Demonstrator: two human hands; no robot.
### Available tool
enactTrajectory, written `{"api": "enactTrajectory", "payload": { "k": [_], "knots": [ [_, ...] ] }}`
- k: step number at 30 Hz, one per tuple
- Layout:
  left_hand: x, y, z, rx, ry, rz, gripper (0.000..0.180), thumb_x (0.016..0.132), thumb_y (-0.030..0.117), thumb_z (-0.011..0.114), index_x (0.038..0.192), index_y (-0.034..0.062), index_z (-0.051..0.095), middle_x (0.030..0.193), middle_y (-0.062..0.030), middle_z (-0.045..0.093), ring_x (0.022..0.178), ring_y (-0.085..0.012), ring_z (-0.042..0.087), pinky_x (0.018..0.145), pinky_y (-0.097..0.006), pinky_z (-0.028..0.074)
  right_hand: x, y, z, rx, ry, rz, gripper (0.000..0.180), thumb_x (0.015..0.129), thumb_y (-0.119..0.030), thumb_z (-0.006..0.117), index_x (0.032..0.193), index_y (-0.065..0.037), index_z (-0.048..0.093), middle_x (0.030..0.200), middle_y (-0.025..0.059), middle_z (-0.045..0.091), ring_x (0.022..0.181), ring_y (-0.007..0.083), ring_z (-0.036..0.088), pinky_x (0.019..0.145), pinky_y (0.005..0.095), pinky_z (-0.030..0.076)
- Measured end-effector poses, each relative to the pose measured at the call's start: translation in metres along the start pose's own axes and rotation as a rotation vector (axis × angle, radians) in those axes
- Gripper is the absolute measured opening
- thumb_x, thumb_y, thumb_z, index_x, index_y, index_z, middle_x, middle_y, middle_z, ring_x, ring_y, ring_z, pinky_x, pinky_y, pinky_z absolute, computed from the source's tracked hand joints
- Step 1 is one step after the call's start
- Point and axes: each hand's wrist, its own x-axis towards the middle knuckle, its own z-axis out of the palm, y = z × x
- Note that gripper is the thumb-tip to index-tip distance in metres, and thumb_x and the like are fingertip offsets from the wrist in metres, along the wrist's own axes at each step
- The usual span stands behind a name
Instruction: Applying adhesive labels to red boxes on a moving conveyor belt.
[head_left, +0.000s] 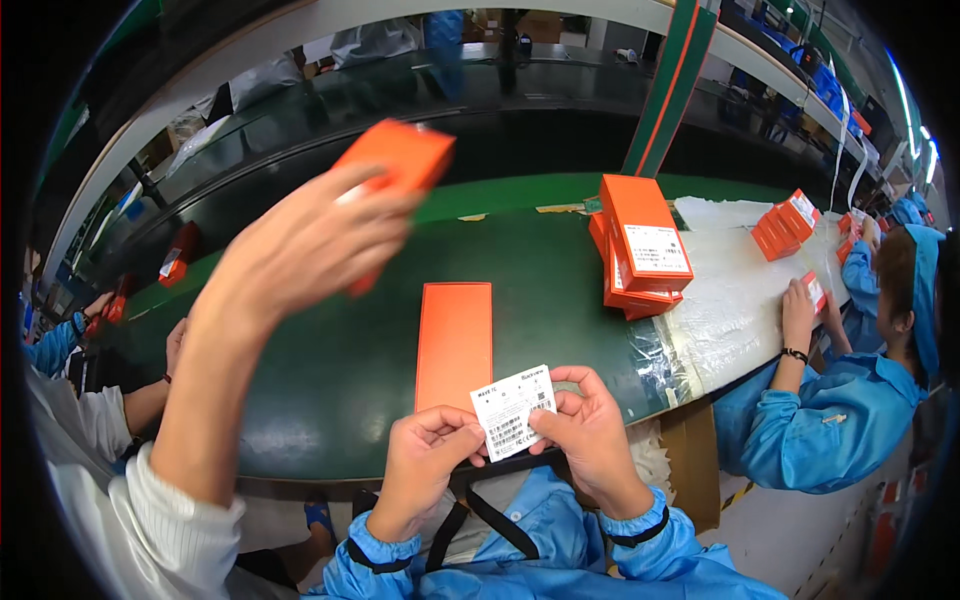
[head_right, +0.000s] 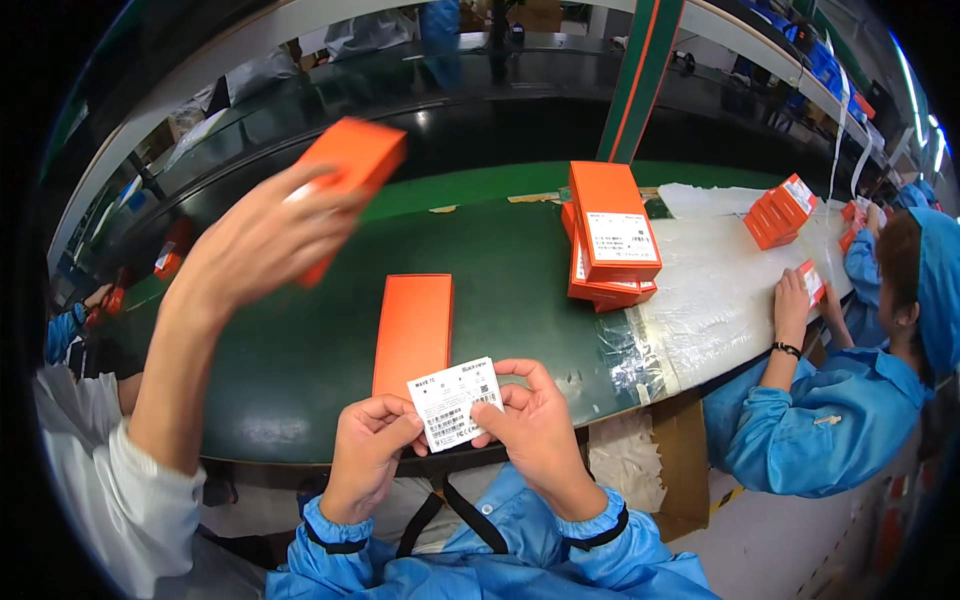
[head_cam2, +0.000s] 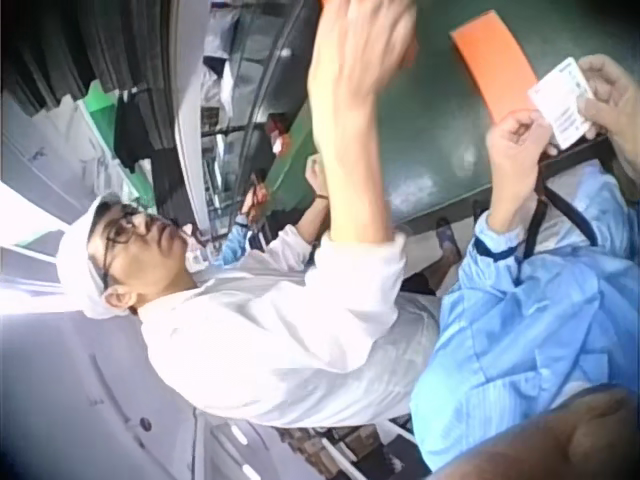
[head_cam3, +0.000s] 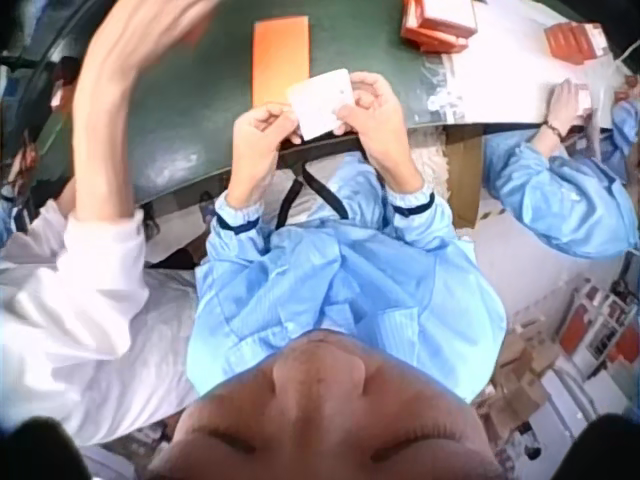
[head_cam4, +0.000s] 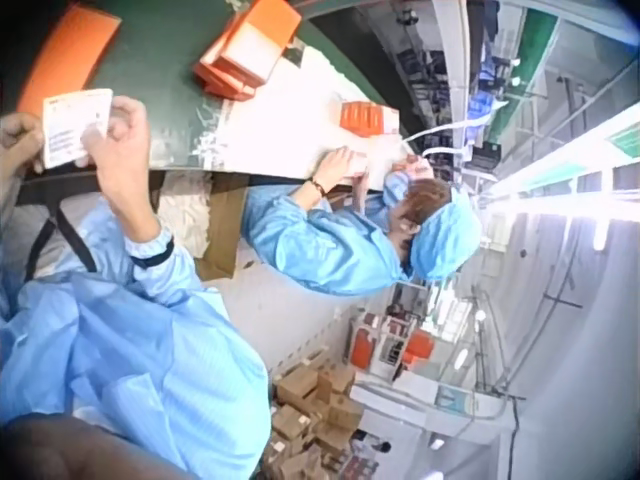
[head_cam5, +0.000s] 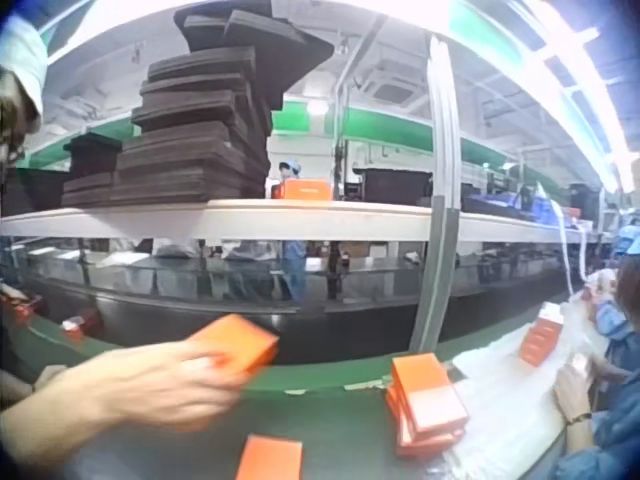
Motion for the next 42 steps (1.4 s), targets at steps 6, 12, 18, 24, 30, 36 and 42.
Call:
{"api": "enactTrajectory", "payload": {
  "k": [6, 12, 18, 24, 30, 36, 42],
  "knots": [
    [-0.009, 0.026, 0.025, -0.179, -0.197, -0.271, 0.021, 0.096, 0.005, 0.061, 0.113, -0.0069, 0.062, 0.092, -0.0124, 0.071, 0.078, -0.0149, 0.068, 0.069, -0.027, 0.056, -0.024, -0.021, -0.012, 0.179, -0.304, 0.201, 0.08, 0.091, 0.003, 0.068, 0.157, -0.005, 0.023, 0.109, 0.0136, 0.069, 0.087, 0.0132, 0.068, 0.071, 0.0234, 0.056],
    [0.013, -0.018, 0.048, -0.343, -0.58, -0.764, 0.02, 0.098, 0.007, 0.056, 0.112, -0.006, 0.059, 0.086, -0.0101, 0.067, 0.067, -0.0151, 0.064, 0.06, -0.026, 0.053, -0.055, -0.043, -0.066, -0.37, -0.357, -0.139, 0.074, 0.087, -0.001, 0.075, 0.152, -0.009, 0.042, 0.121, 0.0122, 0.063, 0.101, 0.0173, 0.064, 0.088, 0.0289, 0.051],
    [0.022, -0.055, 0.114, -0.286, -0.567, -0.928, 0.01, 0.1, 0.009, 0.056, 0.097, 0.0006, 0.06, 0.076, -0.0056, 0.061, 0.06, -0.0127, 0.059, 0.053, -0.026, 0.047, -0.098, -0.059, -0.113, -0.667, -0.139, -0.373, 0.013, 0.083, -0.005, 0.078, 0.096, -0.005, 0.073, 0.13, 0.0125, 0.057, 0.108, 0.0204, 0.062, 0.095, 0.0347, 0.048],
    [0.035, -0.16, 0.159, 0.527, -0.331, -0.232, 0.014, 0.094, 0.01, 0.056, 0.089, -0.002, 0.058, 0.071, -0.0086, 0.065, 0.054, -0.0159, 0.062, 0.05, -0.03, 0.05, -0.126, -0.054, -0.156, -0.106, 0.576, -0.791, 0.014, 0.09, -0.001, 0.073, 0.102, 0.0, 0.066, 0.094, 0.0092, 0.07, 0.087, 0.0143, 0.068, 0.082, 0.0278, 0.055],
    [0.021, -0.16, 0.165, 0.401, -0.365, -0.145, 0.027, 0.102, 0.017, 0.053, 0.118, -0.0038, 0.059, 0.084, -0.012, 0.071, 0.066, -0.0145, 0.067, 0.058, -0.029, 0.053, -0.127, -0.071, -0.148, -0.343, 0.492, -0.444, 0.022, 0.091, -0.001, 0.071, 0.112, 0.003, 0.069, 0.093, 0.0077, 0.072, 0.079, 0.0099, 0.066, 0.071, 0.0247, 0.053],
    [-0.004, -0.039, 0.093, 0.559, -0.21, 0.344, 0.02, 0.088, 0.007, 0.071, 0.105, -0.0004, 0.064, 0.105, -0.0094, 0.064, 0.093, -0.0168, 0.062, 0.085, -0.028, 0.051, -0.077, -0.076, -0.073, -0.92, -0.014, -0.219, 0.061, 0.087, -0.004, 0.072, 0.144, -0.011, 0.052, 0.084, 0.0094, 0.073, 0.069, 0.0166, 0.064, 0.067, 0.0308, 0.052],
    [-0.005, 0.01, 0.032, 0.566, 0.137, 0.6, 0.007, 0.088, 0.003, 0.071, 0.088, -0.0026, 0.066, 0.095, -0.0101, 0.066, 0.087, -0.0158, 0.062, 0.079, -0.028, 0.05, -0.024, -0.035, 0.008, -0.876, -0.017, -0.565, 0.082, 0.084, -0.009, 0.078, 0.153, -0.008, 0.035, 0.107, 0.0112, 0.073, 0.098, 0.0254, 0.068, 0.089, 0.0358, 0.051]
  ]
}}
